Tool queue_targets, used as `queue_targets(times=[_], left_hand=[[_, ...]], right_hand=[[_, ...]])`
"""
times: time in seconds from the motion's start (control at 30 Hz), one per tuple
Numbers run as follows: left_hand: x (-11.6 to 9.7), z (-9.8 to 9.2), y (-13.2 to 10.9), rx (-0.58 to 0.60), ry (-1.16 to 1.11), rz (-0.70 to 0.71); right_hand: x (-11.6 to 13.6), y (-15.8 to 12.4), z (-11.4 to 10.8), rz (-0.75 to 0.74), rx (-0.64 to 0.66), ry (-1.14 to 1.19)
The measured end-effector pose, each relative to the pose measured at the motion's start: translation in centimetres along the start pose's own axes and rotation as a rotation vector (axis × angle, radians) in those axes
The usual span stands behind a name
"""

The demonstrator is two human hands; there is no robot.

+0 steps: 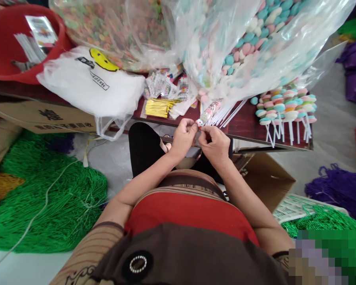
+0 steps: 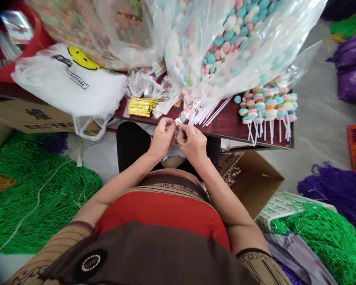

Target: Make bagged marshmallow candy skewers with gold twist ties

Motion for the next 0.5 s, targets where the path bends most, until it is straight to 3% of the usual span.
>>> queue_targets(times=[0.2, 0.33, 0.5], left_hand=[[-1.6, 0.6, -0.5, 0.057, -0.172, 0.100], [-1.5, 0.7, -1.1, 0.157, -0.032, 0.090], [-2.3, -0.3, -1.4, 0.187, 0.337, 0.108]], right_hand=[[-1.5, 0.9, 0.4, 0.278, 0.011, 0.905], [-1.3, 1.8, 0.8, 0.312, 0.092, 1.096], [-1.4, 2.1, 1.0, 0.349, 0.040, 1.149]])
Point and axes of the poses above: each hand's wrist, its own y-axis towards the middle knuckle, its own z-axis out of the palm, x = y × z, the point moved 6 cm from there along y, towards the middle knuckle, and after that the axes turned 14 degrees about x, right-handed, at the moved point
